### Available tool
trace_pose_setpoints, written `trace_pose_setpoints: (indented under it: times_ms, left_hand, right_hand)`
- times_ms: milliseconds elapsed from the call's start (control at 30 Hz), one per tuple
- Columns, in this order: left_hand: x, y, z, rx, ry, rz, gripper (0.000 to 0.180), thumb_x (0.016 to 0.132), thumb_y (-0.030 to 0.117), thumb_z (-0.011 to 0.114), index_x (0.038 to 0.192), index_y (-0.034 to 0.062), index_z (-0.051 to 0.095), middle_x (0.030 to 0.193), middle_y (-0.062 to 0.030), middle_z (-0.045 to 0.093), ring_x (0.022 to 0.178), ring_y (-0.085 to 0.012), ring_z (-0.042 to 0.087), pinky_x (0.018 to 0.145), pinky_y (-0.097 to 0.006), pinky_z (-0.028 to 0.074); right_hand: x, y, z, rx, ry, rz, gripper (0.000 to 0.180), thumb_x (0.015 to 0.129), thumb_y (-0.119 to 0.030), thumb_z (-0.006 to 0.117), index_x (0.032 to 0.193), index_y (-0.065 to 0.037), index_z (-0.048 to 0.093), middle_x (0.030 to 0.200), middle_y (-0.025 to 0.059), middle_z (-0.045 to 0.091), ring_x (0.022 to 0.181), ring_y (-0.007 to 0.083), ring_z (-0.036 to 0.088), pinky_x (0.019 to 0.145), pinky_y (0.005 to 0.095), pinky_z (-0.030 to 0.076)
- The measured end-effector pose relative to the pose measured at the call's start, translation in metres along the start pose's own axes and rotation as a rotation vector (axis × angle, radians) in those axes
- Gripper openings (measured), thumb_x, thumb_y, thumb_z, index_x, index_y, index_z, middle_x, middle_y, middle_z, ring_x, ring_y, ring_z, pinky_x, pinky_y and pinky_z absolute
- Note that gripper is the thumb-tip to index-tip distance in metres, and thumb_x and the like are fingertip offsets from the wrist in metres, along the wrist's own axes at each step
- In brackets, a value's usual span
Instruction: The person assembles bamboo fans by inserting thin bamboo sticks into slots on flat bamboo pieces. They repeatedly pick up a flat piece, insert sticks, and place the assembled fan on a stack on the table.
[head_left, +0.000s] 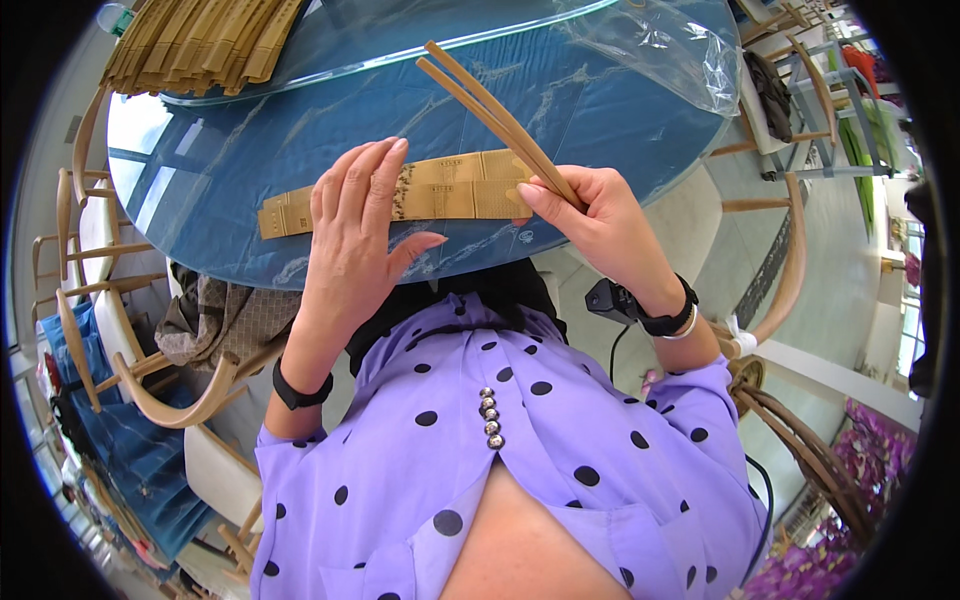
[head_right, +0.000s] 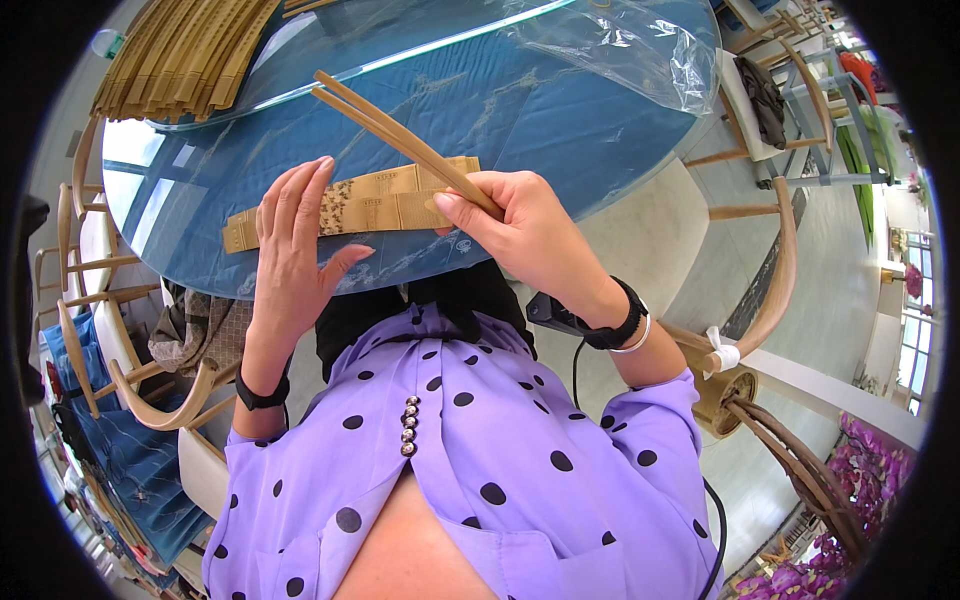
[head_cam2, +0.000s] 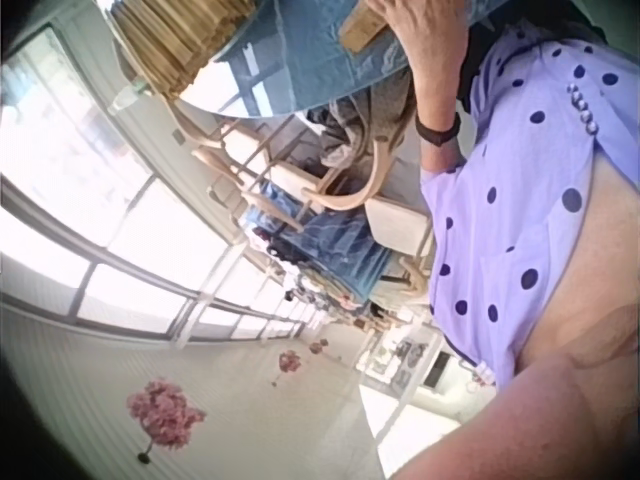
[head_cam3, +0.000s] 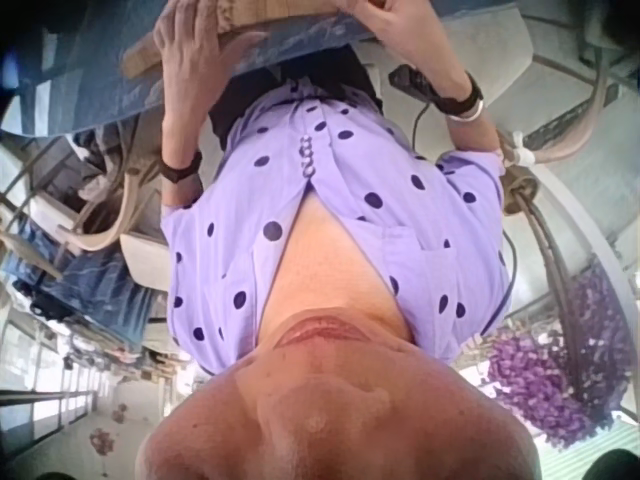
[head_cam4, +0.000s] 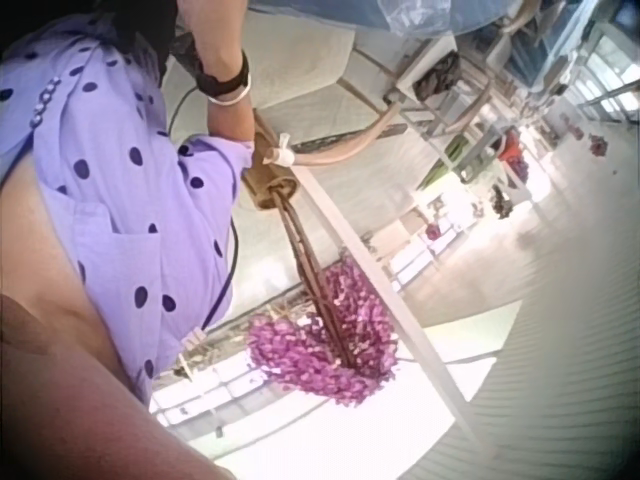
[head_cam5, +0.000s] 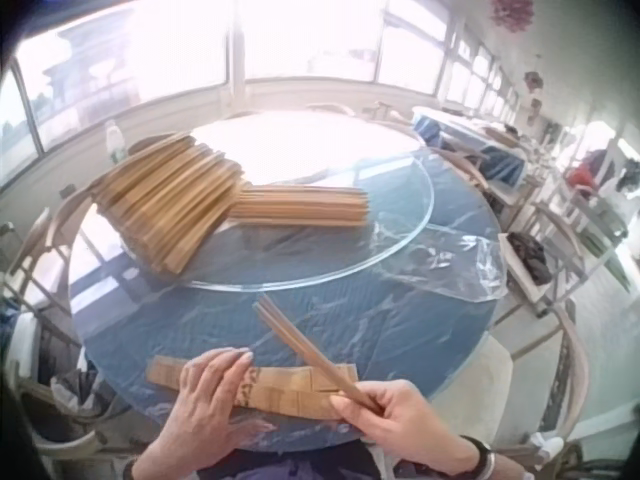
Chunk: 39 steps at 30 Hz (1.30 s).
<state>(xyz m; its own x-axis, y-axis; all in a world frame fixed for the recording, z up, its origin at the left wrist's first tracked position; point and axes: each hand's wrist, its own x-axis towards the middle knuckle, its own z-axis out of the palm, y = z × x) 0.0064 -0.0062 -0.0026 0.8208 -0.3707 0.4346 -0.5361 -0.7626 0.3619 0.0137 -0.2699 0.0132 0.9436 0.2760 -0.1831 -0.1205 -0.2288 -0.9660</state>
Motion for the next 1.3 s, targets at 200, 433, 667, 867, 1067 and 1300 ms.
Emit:
trace_pose_setpoints:
  times_ms: [200, 433, 667, 867, 1067, 1300]
  left_hand:
    - [0.004, 0.019, 0.016, -0.118, -0.118, 0.233, 0.077, 0.084, 0.04, 0.076, 0.141, -0.0021, 0.047, 0.119, -0.0156, 0.057, 0.117, -0.0332, 0.054, 0.106, -0.048, 0.041]
    - [0.005, 0.017, 0.011, -0.162, -0.182, 0.257, 0.062, 0.089, 0.042, 0.07, 0.129, -0.0017, 0.054, 0.105, -0.0139, 0.055, 0.098, -0.0312, 0.057, 0.09, -0.042, 0.047]
    - [0.001, 0.009, 0.015, -0.248, -0.235, 0.216, 0.063, 0.088, 0.048, 0.068, 0.132, 0.0045, 0.056, 0.107, -0.0129, 0.055, 0.094, -0.0337, 0.06, 0.082, -0.044, 0.05]
    - [0.006, 0.012, 0.013, -0.307, -0.195, 0.286, 0.052, 0.088, 0.041, 0.069, 0.122, 0.0029, 0.057, 0.094, -0.0102, 0.049, 0.082, -0.0276, 0.055, 0.075, -0.039, 0.048]
    - [0.004, 0.016, 0.015, -0.255, -0.185, 0.308, 0.048, 0.087, 0.04, 0.07, 0.117, 0.004, 0.057, 0.092, -0.0077, 0.049, 0.082, -0.0245, 0.054, 0.074, -0.038, 0.047]
    - [0.006, 0.018, 0.018, -0.138, -0.116, 0.338, 0.042, 0.087, 0.036, 0.072, 0.107, 0.0034, 0.056, 0.09, -0.0066, 0.048, 0.084, -0.0222, 0.055, 0.076, -0.036, 0.048]
  right_hand:
    - [-0.008, -0.016, 0.014, 0.049, -0.135, -0.008, 0.026, 0.1, -0.017, 0.068, 0.086, 0.005, 0.071, 0.065, -0.009, 0.044, 0.059, 0.0017, 0.034, 0.05, 0.0248, 0.025]
    - [-0.005, -0.018, 0.006, 0.109, -0.213, 0.108, 0.022, 0.099, -0.016, 0.07, 0.094, 0.005, 0.074, 0.067, -0.0104, 0.049, 0.061, 0.0006, 0.038, 0.051, 0.0233, 0.028]
    - [-0.002, -0.016, 0.004, 0.219, -0.327, 0.139, 0.018, 0.096, -0.012, 0.073, 0.104, 0.004, 0.075, 0.078, -0.0066, 0.063, 0.069, 0.0004, 0.05, 0.06, 0.0201, 0.039]
    - [0.0, -0.015, 0.003, 0.251, -0.409, 0.157, 0.021, 0.095, -0.009, 0.073, 0.111, 0.004, 0.073, 0.088, -0.0004, 0.071, 0.08, 0.0025, 0.059, 0.072, 0.0199, 0.047]
    - [0.003, -0.015, 0.011, 0.303, -0.402, 0.163, 0.016, 0.094, -0.009, 0.074, 0.105, 0.003, 0.072, 0.087, -0.0008, 0.069, 0.078, 0.0027, 0.058, 0.071, 0.0199, 0.047]
    - [0.001, -0.016, 0.013, 0.09, -0.258, 0.13, 0.016, 0.09, -0.009, 0.075, 0.098, 0.003, 0.071, 0.075, -0.0053, 0.058, 0.064, 0.0017, 0.043, 0.055, 0.022, 0.035]
